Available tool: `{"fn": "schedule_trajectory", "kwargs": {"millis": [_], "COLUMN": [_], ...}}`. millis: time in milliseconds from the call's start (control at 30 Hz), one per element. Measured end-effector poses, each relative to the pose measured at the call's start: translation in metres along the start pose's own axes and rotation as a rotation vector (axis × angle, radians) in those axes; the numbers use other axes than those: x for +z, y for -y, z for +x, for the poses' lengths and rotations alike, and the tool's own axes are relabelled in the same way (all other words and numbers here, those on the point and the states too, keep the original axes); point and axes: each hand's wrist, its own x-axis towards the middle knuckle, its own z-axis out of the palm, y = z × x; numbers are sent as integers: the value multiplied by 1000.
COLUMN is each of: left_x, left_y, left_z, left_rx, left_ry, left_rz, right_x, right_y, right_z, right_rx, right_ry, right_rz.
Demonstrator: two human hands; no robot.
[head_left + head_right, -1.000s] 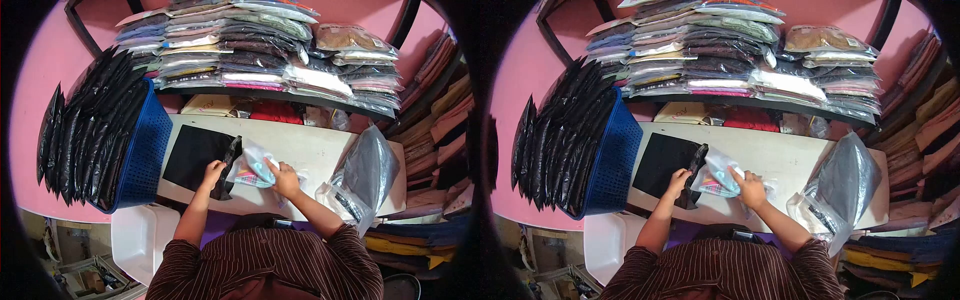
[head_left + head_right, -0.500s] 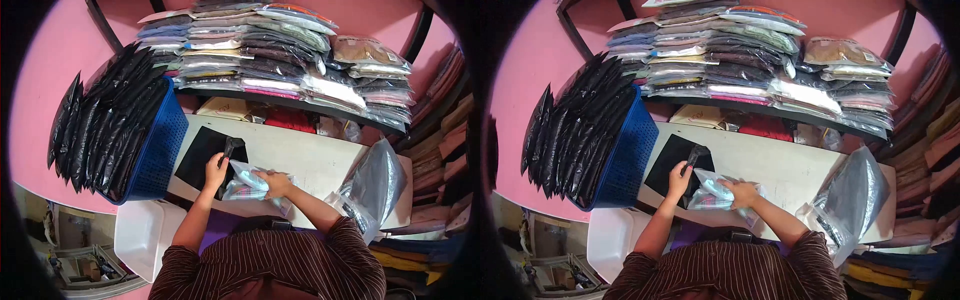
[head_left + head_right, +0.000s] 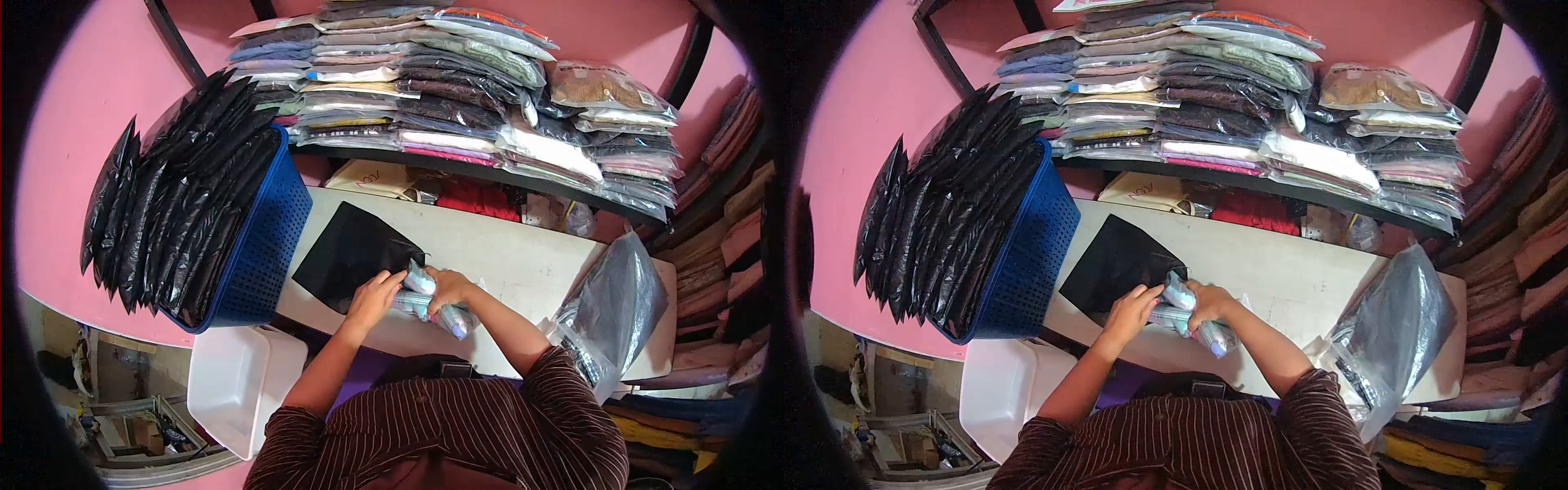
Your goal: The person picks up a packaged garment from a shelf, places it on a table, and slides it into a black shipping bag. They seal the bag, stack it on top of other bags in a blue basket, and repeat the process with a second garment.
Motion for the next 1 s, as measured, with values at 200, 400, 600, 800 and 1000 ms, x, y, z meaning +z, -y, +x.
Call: {"fn": "schedule_trajectory", "kwargs": {"millis": [200, 400, 600, 800, 1000], "left_x": [-16, -20, -17, -9, -8], "left_y": [12, 29, 24, 9, 2], "left_z": [-5, -12, -6, 12, 13], "left_rx": [-108, -178, -239, -202, -170], "left_ry": [-34, -125, -106, -176, -109], "left_rz": [214, 387, 299, 61, -139], "right_x": [-7, -13, -22, -19, -17], "right_y": [-18, -20, -12, 17, 20], "right_z": [-8, -16, -19, -15, -12], "right_rx": [97, 106, 93, 5, 53], "right_ry": [63, 41, 28, 61, 151], "right_rz": [245, 404, 282, 1, 13]}}
